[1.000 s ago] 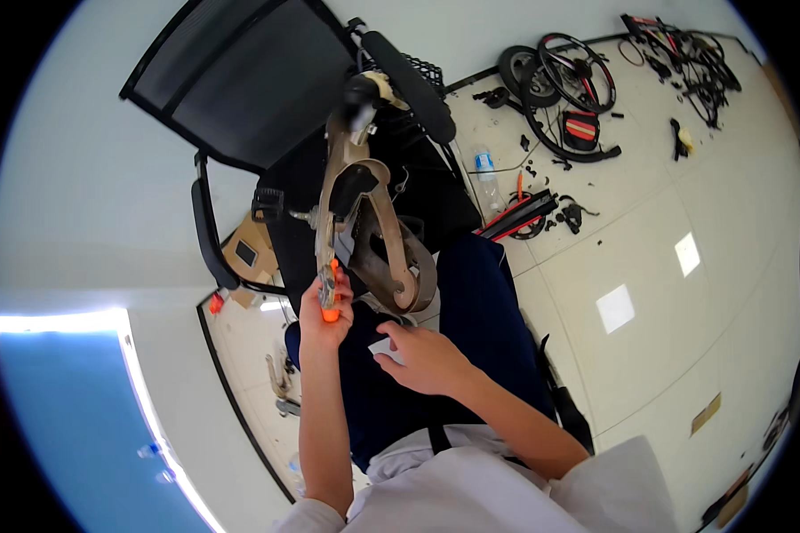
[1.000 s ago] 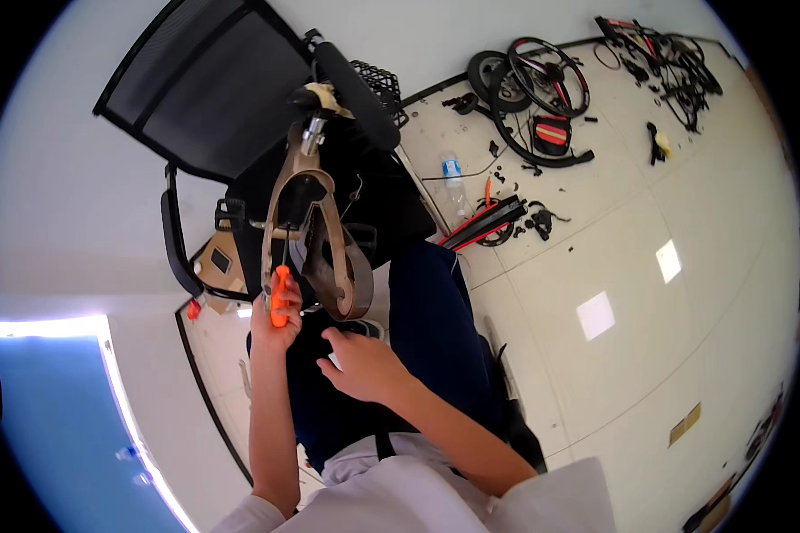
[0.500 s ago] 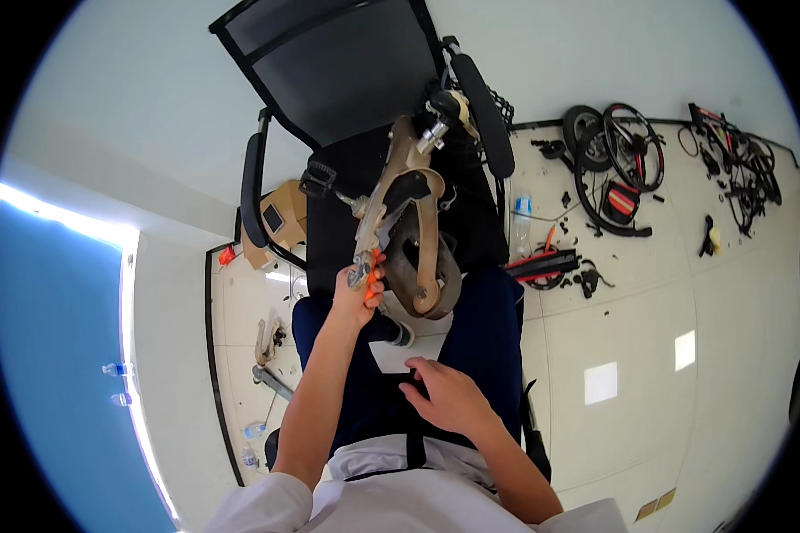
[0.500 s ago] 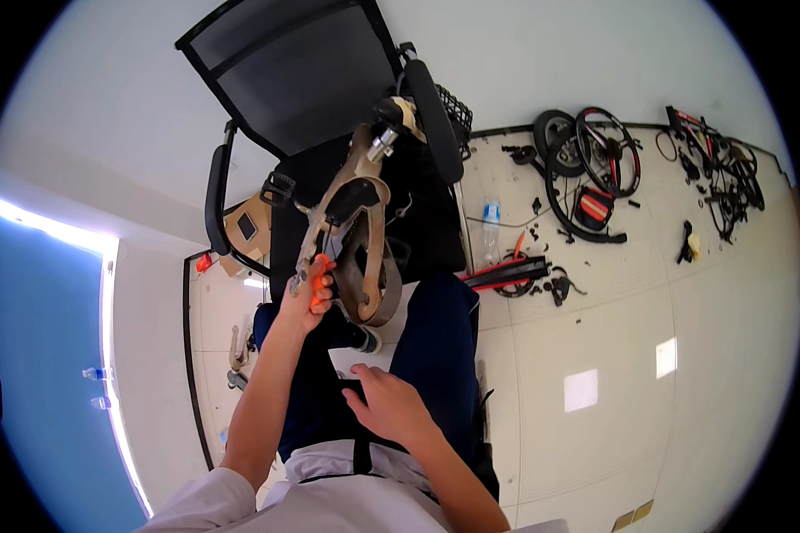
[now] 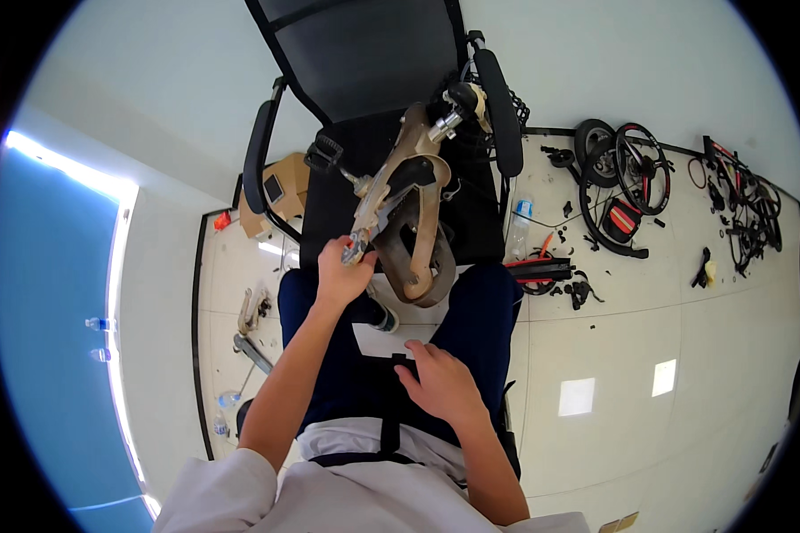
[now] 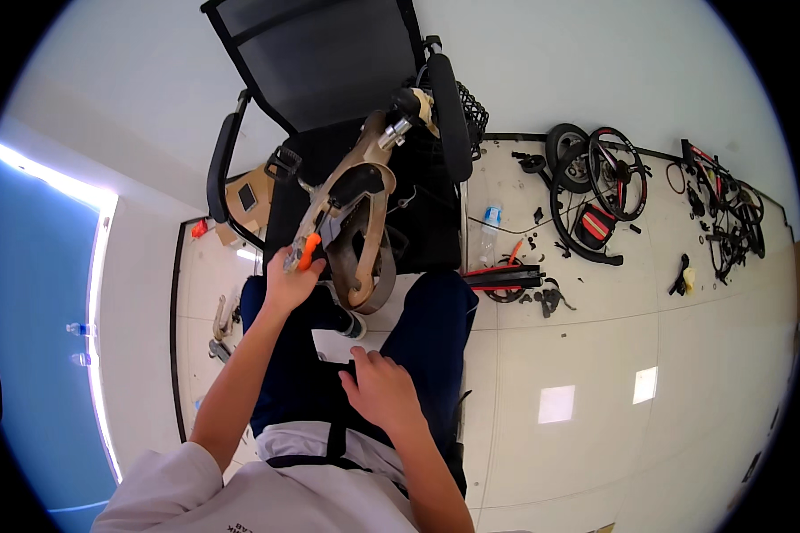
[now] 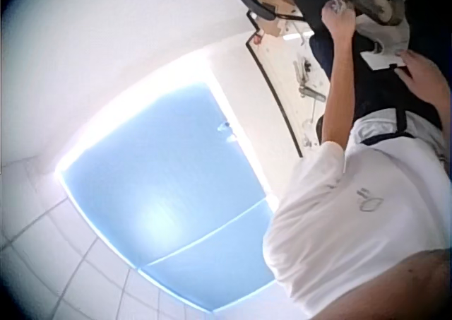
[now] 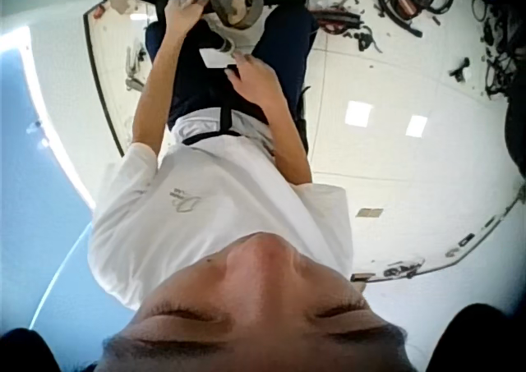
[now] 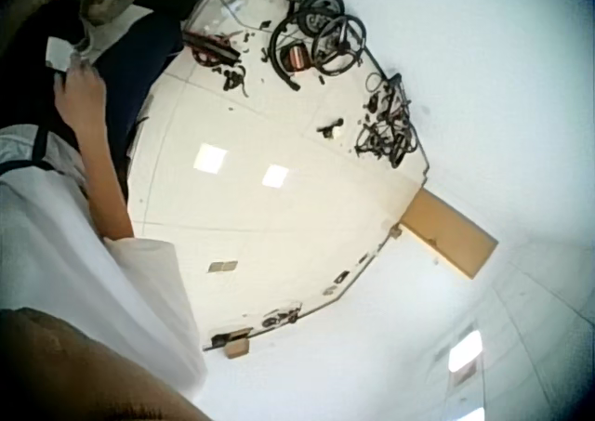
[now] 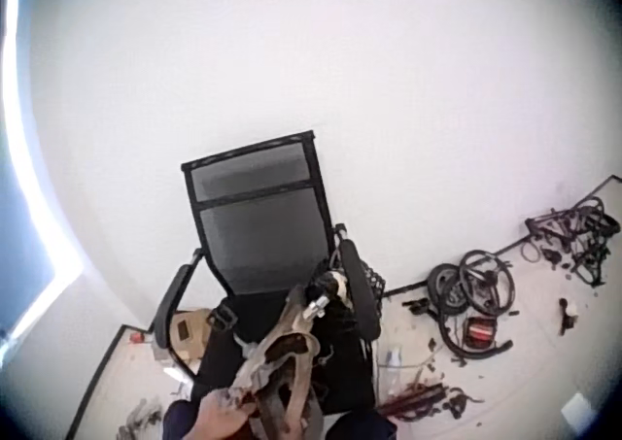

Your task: The person uses an orange screwdriver to tighten screws on a bicycle crankset resting on an office chair. They repeatedly reposition the crankset and apply torque to multiple fasteners while seated in a room with scattered bicycle components.

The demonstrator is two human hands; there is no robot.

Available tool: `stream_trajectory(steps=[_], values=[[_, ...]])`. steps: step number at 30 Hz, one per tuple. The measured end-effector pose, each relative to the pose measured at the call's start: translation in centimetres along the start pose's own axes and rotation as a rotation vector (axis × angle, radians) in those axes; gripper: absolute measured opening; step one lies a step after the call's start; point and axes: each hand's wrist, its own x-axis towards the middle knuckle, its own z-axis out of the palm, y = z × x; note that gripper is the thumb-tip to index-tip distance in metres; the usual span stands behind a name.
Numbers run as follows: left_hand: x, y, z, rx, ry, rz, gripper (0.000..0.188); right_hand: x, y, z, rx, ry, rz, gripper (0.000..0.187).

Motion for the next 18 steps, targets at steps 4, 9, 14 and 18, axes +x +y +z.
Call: stream_trajectory(steps=[4, 9, 14, 18], values=[[0.0, 0.6, 0.2, 0.155, 0.011, 0.12, 0.018, 0.0, -0.1, 0.2, -0.001, -0.029, -0.008, 0.032], [0.8, 1.2, -0.2, 0.007, -0.087, -0.096, 0.019, 0.3, -0.7, -0.4, -0.013, -0.131, 0.033, 0.038], [1.9, -0.6, -1.5, -1.468, -0.28, -0.968, 0.033, 0.1, -1.0, 0.0, -0.032, -0.168, 0.031, 0.038], [2.1, -2.2, -1.5, -1.76, -0.335, -1.014, 0.033, -0.1, -0.3, 0.6, -0.03, -0.061, -0.032, 0.035]])
